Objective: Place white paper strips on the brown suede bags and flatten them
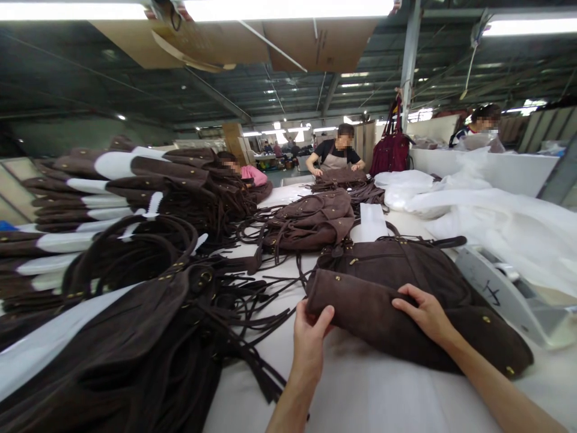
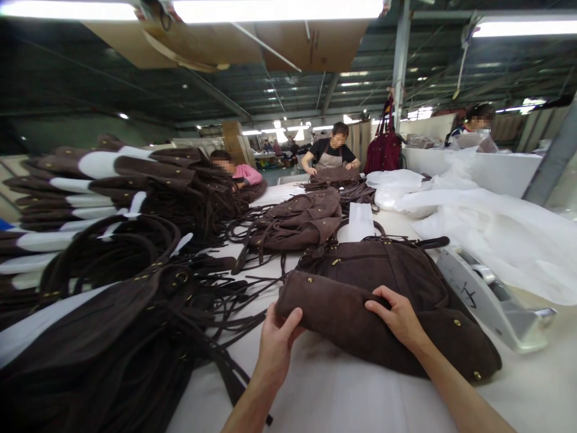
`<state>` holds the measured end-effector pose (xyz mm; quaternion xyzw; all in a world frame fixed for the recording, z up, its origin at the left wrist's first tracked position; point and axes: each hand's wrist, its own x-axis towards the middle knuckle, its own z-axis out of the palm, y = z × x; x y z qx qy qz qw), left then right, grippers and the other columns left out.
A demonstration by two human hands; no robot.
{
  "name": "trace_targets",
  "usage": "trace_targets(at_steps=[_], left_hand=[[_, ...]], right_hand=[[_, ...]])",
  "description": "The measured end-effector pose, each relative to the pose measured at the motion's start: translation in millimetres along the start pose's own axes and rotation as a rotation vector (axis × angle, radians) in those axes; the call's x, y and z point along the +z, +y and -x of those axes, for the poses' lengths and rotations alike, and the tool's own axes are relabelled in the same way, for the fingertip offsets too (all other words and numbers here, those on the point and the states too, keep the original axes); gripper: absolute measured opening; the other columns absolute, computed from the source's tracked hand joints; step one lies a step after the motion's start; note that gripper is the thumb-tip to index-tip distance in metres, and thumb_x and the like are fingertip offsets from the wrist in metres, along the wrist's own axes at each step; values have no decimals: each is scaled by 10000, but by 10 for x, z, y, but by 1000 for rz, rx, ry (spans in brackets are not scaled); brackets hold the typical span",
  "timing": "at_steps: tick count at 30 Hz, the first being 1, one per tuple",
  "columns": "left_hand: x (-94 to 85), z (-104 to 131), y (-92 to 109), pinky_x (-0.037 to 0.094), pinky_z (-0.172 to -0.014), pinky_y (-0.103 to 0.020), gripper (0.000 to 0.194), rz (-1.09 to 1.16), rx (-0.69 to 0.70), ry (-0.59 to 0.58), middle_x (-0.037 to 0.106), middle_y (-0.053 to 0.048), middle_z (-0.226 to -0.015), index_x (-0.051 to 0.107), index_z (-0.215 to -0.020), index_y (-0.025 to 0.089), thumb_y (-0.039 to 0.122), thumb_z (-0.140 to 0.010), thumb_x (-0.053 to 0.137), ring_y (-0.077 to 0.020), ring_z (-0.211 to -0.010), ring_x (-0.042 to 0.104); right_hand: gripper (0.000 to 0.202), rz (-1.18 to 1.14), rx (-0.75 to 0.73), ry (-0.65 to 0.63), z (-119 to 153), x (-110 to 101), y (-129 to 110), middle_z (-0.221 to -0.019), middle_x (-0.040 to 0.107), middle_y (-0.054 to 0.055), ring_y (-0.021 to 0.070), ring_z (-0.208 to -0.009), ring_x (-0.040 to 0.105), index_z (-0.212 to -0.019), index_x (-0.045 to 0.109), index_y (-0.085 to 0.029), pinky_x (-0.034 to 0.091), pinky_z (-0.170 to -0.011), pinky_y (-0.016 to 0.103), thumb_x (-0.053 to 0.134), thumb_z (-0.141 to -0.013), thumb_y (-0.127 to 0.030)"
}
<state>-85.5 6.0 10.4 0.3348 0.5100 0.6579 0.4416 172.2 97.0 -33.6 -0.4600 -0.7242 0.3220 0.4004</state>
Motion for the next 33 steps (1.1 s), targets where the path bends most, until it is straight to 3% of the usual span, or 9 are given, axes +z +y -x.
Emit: trace_targets(at_steps=[4, 8, 10, 13, 17, 19, 22, 28, 33], left_hand=[[-191, -65, -157, 513, -821, -329, 466, -179, -13, 154, 685, -42, -966, 550, -1002, 188, 314, -609, 767, -205, -897, 640], [-335, -29, -127, 515, -837, -420, 396, -471, -26, 116, 667, -96, -1021, 542, -1050, 174, 238, -689, 692, -251, -924, 644], [-333, 16, 15, 471, -914, -497, 452, -840, 124, 124, 579, -163, -1214, 504, -1160, 156, 229, -739, 649, -312, -1094, 578], [-196, 72, 289, 251, -1092, -592, 759, -1359, 509, 153, 214, -192, -1523, 352, -1376, 155, 127, -686, 665, -383, -1392, 215], [184, 64, 440, 150, -1157, -548, 845, -1558, 766, -283, 69, -95, -1579, 290, -1436, 205, -30, -651, 498, -298, -1445, 25], [361, 12, 382, 158, -1163, -522, 805, -1519, 744, -524, 103, -77, -1577, 302, -1435, 207, -3, -679, 478, -275, -1446, 45], [471, -138, 291, 171, -1156, -512, 765, -1479, 589, -659, 294, -93, -1517, 318, -1431, 193, 79, -705, 532, -281, -1418, 170], [264, -589, 600, 389, -989, -359, 514, -1422, 315, -871, 604, -7, -1147, 543, -1236, 272, 207, -728, 585, -207, -1088, 521], [242, -719, 596, 410, -794, -334, 273, -1635, 359, -731, 632, -6, -929, 597, -966, 227, 157, -702, 602, -217, -904, 560]], right_hand=[[272, 48, -117, 53, 67, 51, -23, -785, 589, -10, 174, -757, 561, -829, 569, -215, 427, -709, 256, 601, -851, -483], [228, 181, -267, 19, 117, 106, -6, -799, 563, 0, 166, -750, 560, -862, 566, -219, 417, -710, 270, 555, -907, -443], [206, 241, -328, -5, 124, 129, 10, -809, 553, 2, 161, -746, 558, -883, 566, -221, 412, -707, 274, 538, -924, -421], [193, 273, -361, -10, 121, 146, 14, -819, 546, 3, 157, -750, 560, -892, 555, -219, 410, -696, 272, 525, -937, -405], [206, 279, -341, 13, 119, 132, -16, -815, 543, 3, 156, -750, 562, -881, 542, -214, 411, -690, 273, 514, -942, -409], [208, 283, -342, 20, 118, 122, -35, -818, 545, 4, 156, -750, 564, -889, 544, -213, 415, -693, 273, 510, -943, -411], [214, 295, -346, 14, 106, 114, -56, -817, 548, 6, 155, -751, 567, -887, 549, -211, 419, -690, 270, 503, -946, -412], [227, 329, -338, 3, 65, 100, -55, -813, 552, 5, 153, -754, 575, -880, 561, -213, 420, -685, 266, 506, -942, -425], [234, 328, -300, -26, 57, 80, -45, -815, 555, 1, 150, -752, 579, -872, 558, -218, 423, -679, 260, 512, -936, -439]])
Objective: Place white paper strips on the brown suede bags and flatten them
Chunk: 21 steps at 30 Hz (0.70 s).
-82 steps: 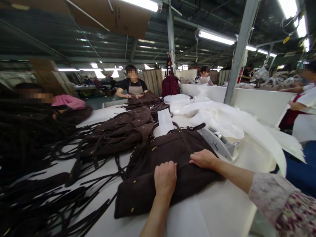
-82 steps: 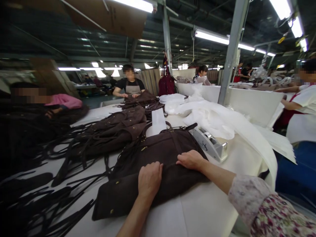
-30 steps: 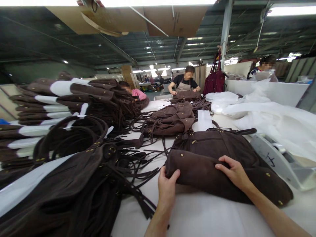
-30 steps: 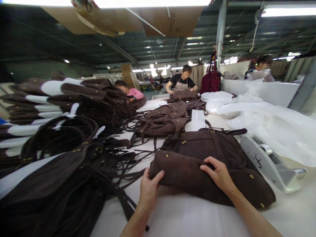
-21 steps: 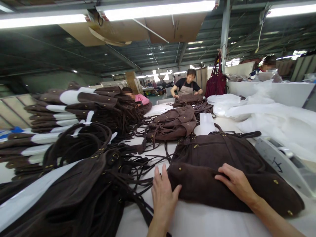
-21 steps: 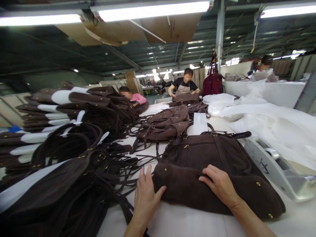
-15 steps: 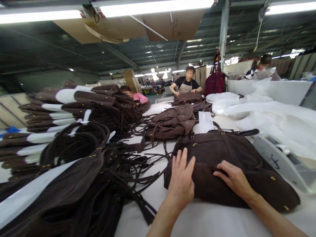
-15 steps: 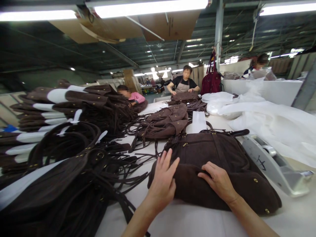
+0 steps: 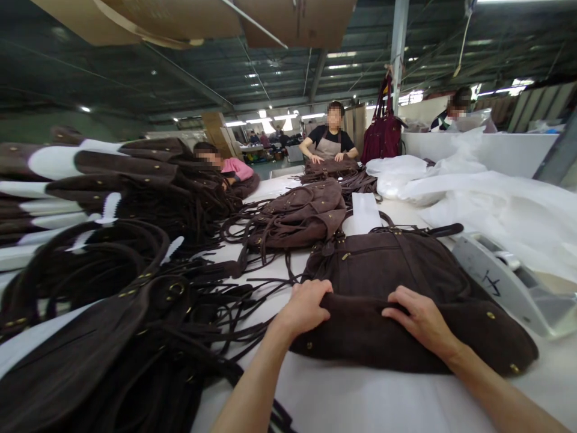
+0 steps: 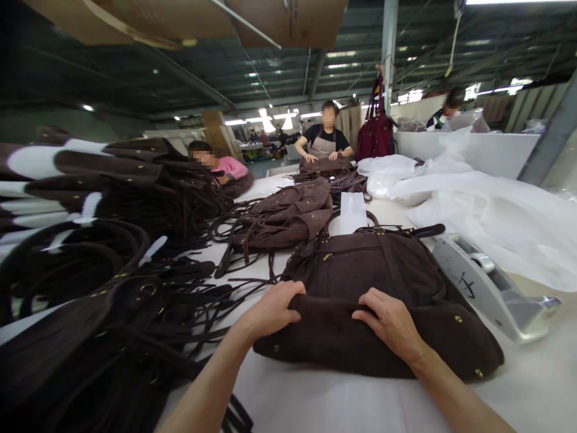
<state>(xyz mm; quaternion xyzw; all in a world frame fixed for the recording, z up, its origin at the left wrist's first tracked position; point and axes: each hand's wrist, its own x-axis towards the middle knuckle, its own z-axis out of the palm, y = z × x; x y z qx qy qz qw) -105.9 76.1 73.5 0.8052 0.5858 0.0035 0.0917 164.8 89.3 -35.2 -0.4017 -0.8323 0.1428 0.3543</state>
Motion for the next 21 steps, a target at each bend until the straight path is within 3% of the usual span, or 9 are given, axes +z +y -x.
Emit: trace_targets(at_steps=[3, 7, 10, 14, 17, 21], left_hand=[[260, -18, 46, 370, -786, -373, 220, -82, -35, 139, 601, -58, -934, 551, -933, 185, 90, -735, 542, -243, -901, 525], [554, 104, 6, 352, -755, -350, 92, -134, 70, 246, 567, -51, -914, 524, -842, 200, 128, -842, 466, -220, -874, 483], [642, 206, -35, 337, -728, -358, 190, -174, 104, 325, 538, -58, -845, 511, -779, 198, 123, -887, 374, -219, -816, 452], [652, 242, -31, 334, -708, -354, 185, -200, 133, 393, 523, -52, -814, 506, -762, 200, 102, -865, 387, -217, -796, 434], [644, 251, -34, 344, -711, -348, 158, -203, 142, 420, 518, -47, -811, 506, -768, 197, 82, -831, 417, -214, -795, 433], [611, 294, -45, 353, -714, -354, 167, -215, 141, 442, 514, -45, -789, 506, -751, 200, 56, -793, 434, -223, -791, 436]], right_hand=[[235, 64, 27, 9, -13, 9, 4, -821, 562, 5, 161, -768, 585, -868, 556, -220, 421, -691, 270, 502, -940, -437], [210, 94, 65, -56, -30, -25, 2, -850, 591, 3, 169, -795, 594, -882, 555, -221, 426, -705, 276, 547, -918, -427], [228, 46, 57, -180, -30, -196, -31, -923, 621, -5, 168, -853, 602, -963, 552, -228, 438, -747, 269, 651, -849, -398], [542, 225, -12, -337, -15, -502, -123, -1007, 626, 7, 206, -893, 601, -1102, 519, -229, 425, -739, 293, 818, -671, -364], [464, 557, -8, -296, 51, -531, -206, -869, 615, 16, 222, -767, 581, -964, 551, -203, 362, -638, 315, 854, -621, -280], [186, 721, -112, -96, 249, -305, -258, -775, 563, 26, 207, -715, 501, -791, 539, -209, 303, -647, 339, 700, -769, -119]])
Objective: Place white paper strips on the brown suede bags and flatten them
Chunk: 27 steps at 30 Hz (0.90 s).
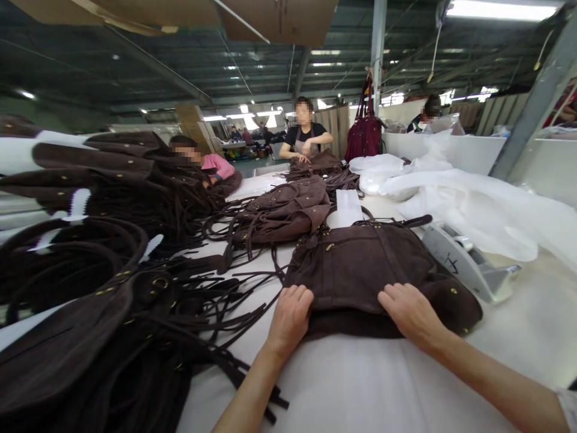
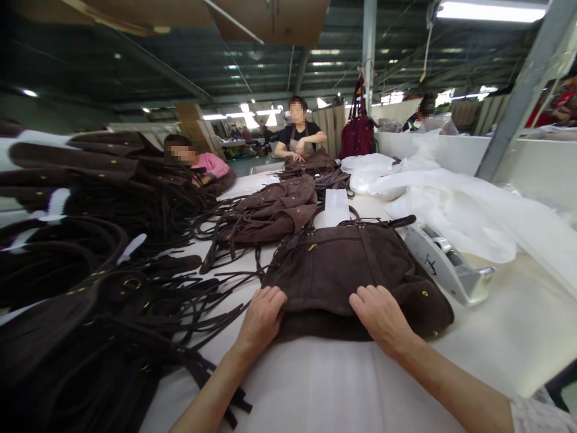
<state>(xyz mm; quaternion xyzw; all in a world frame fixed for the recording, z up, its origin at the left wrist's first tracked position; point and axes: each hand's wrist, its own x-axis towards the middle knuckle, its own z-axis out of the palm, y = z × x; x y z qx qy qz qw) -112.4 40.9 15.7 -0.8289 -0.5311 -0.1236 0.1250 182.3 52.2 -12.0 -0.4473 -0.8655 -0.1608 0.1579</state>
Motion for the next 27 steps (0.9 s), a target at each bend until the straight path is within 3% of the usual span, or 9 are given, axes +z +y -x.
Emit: trace_targets(at_steps=[4, 6, 9, 13, 18, 27], left_hand=[[-211, -43, 112, 366, -733, -366, 150, -31, -8, -8, 525, -56, -846, 515, -776, 193, 50, -753, 480, -234, -835, 457], [-348, -103, 240, 370, -810, -385, 177, -26, 33, -26, 534, -74, -1004, 537, -908, 185, 99, -753, 545, -249, -945, 458], [-431, -183, 425, 358, -860, -389, 374, -1, 134, -59, 507, -68, -1140, 500, -1145, 213, 189, -787, 608, -252, -1024, 439], [-205, -142, 470, 342, -762, -358, 106, -40, 193, -33, 541, -37, -934, 564, -937, 228, 173, -892, 485, -217, -877, 450], [130, 31, 359, 317, -700, -340, 211, -13, 238, 91, 539, -31, -826, 566, -792, 210, 188, -938, 414, -192, -781, 427], [175, 163, 304, 359, -774, -321, 241, 63, 244, 92, 565, -35, -919, 608, -924, 222, 185, -963, 373, -174, -851, 466]], right_hand=[[158, -17, -7, 114, 140, 139, -91, -754, 530, 33, 200, -698, 436, -765, 532, -211, 282, -673, 344, 574, -838, -77], [159, -37, -18, 115, 170, 152, -84, -754, 522, 34, 199, -701, 421, -763, 530, -211, 275, -676, 341, 550, -854, -82], [170, -51, -36, 110, 191, 144, -63, -748, 515, 33, 200, -711, 411, -760, 527, -212, 271, -683, 337, 517, -886, -99], [217, -69, -90, 139, 227, 139, -39, -749, 532, 37, 187, -702, 409, -757, 543, -204, 276, -675, 335, 446, -939, -137], [293, -221, -238, 241, 319, 92, 33, -866, 609, 60, 164, -768, 496, -864, 620, -193, 352, -704, 322, 354, -984, -160], [236, -360, -334, 265, 472, -17, 22, -886, 646, 72, 171, -839, 576, -1078, 620, -178, 443, -756, 335, 442, -940, -107]])
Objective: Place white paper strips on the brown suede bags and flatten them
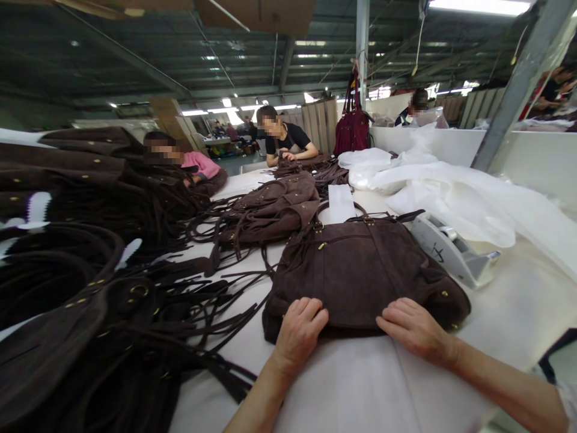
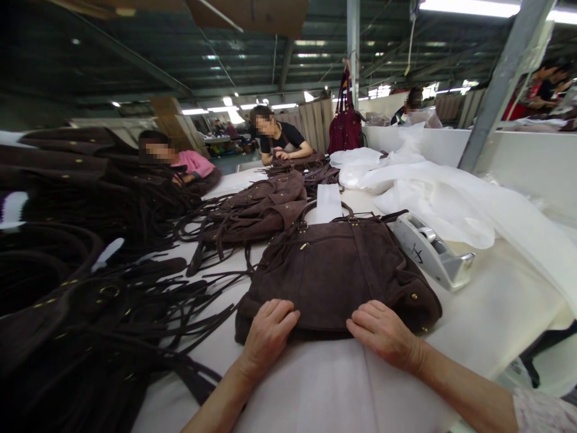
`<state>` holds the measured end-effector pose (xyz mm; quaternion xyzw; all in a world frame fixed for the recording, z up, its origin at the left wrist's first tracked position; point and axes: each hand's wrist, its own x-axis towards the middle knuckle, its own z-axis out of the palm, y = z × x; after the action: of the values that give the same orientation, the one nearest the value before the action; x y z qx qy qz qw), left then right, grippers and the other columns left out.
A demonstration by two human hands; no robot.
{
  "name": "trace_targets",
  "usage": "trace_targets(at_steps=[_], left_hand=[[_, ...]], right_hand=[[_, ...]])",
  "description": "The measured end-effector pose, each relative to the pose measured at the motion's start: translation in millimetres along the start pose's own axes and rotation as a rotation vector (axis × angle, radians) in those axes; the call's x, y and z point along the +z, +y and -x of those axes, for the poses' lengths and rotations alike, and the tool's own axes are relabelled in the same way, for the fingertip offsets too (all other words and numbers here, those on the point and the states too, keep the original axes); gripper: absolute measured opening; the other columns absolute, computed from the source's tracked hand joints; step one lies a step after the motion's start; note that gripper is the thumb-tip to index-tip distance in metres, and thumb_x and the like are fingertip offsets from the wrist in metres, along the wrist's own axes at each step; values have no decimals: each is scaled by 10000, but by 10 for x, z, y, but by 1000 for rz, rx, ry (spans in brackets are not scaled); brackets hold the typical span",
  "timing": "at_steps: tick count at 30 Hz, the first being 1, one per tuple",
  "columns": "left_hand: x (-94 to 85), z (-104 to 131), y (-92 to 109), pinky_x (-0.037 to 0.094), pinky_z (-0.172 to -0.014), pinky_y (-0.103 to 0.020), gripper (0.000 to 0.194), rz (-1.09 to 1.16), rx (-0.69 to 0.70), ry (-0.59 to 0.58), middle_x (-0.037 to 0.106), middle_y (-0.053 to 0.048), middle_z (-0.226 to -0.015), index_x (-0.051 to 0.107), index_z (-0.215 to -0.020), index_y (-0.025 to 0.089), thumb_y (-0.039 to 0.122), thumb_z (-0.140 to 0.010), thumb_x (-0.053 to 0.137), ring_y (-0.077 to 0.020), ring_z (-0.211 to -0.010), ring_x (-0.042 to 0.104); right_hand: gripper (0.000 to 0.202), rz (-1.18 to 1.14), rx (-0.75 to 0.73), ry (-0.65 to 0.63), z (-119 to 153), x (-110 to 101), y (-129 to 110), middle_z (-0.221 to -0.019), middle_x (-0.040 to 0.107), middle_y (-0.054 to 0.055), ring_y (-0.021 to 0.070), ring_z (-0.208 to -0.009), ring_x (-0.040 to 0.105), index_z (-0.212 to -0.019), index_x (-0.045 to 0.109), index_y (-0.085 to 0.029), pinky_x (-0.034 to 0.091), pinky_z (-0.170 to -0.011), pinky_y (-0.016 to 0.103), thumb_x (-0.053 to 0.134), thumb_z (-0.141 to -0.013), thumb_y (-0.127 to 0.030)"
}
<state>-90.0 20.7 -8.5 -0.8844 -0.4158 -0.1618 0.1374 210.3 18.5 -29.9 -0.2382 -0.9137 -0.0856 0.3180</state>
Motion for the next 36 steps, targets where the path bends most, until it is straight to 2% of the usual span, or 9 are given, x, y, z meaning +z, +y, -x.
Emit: trace_targets(at_steps=[5, 9, 11, 13, 17, 21, 30, 33, 36], left_hand=[[-12, 12, 42, 352, -753, -326, 229, -55, -14, 13, 579, -35, -913, 600, -899, 216, 175, -959, 383, -181, -819, 458], [0, -18, 46, 356, -739, -323, 235, -31, -20, 18, 576, -40, -883, 596, -857, 209, 168, -953, 386, -181, -787, 447], [3, -25, 41, 361, -741, -326, 238, -24, -23, 26, 579, -44, -893, 599, -858, 209, 171, -954, 385, -183, -794, 453], [-6, -25, 37, 359, -737, -332, 228, -41, -10, 25, 585, -42, -905, 604, -868, 214, 177, -952, 395, -182, -794, 460], [-48, -19, 31, 353, -757, -349, 189, -76, 53, -2, 601, -38, -959, 604, -941, 218, 158, -941, 424, -193, -853, 481], [-78, 5, 10, 363, -788, -349, 215, -44, 88, -3, 608, -38, -1005, 597, -1014, 208, 134, -940, 410, -196, -888, 488], [-298, 136, 103, 421, -857, -384, 290, 56, -5, -98, 608, -51, -1013, 582, -1160, 196, 213, -870, 571, -223, -948, 521], [-371, -73, 260, 454, -728, -385, 108, -6, -127, -234, 613, -42, -858, 666, -927, 198, 206, -857, 583, -221, -821, 550], [-372, -433, 444, 467, -726, -428, 152, -79, -275, -314, 624, -71, -803, 666, -734, 170, 214, -854, 584, -255, -814, 573]], right_hand=[[157, 56, 83, -89, -91, -69, -62, -922, 630, 79, 200, -828, 554, -1037, 624, -172, 415, -752, 356, 553, -897, -169], [544, 149, 260, -225, -236, -201, -62, -1046, 600, 91, 244, -882, 534, -1126, 592, -200, 389, -748, 371, 831, -656, -330], [564, 188, 343, -253, -268, -236, -35, -977, 597, 61, 239, -862, 529, -1067, 607, -227, 368, -738, 365, 874, -585, -348], [409, 192, 377, -252, -239, -219, -14, -866, 588, 28, 215, -812, 519, -936, 622, -231, 345, -716, 348, 857, -621, -342], [66, 148, 266, -133, -37, -70, -32, -796, 590, 17, 165, -736, 491, -797, 619, -211, 326, -713, 328, 640, -860, -213], [179, 151, 176, -59, 115, 30, -54, -820, 610, 34, 156, -730, 497, -897, 642, -199, 346, -720, 333, 473, -949, -173], [312, 60, 75, -87, 107, -11, -63, -873, 615, 49, 167, -790, 527, -1196, 594, -243, 379, -750, 356, 422, -956, -140], [308, 57, 73, -85, 73, -1, -90, -860, 602, 50, 171, -768, 521, -1203, 591, -247, 366, -728, 354, 436, -954, -154], [270, 77, 78, -58, 25, 25, -114, -828, 590, 41, 165, -741, 516, -1166, 607, -240, 349, -705, 341, 472, -943, -170]])
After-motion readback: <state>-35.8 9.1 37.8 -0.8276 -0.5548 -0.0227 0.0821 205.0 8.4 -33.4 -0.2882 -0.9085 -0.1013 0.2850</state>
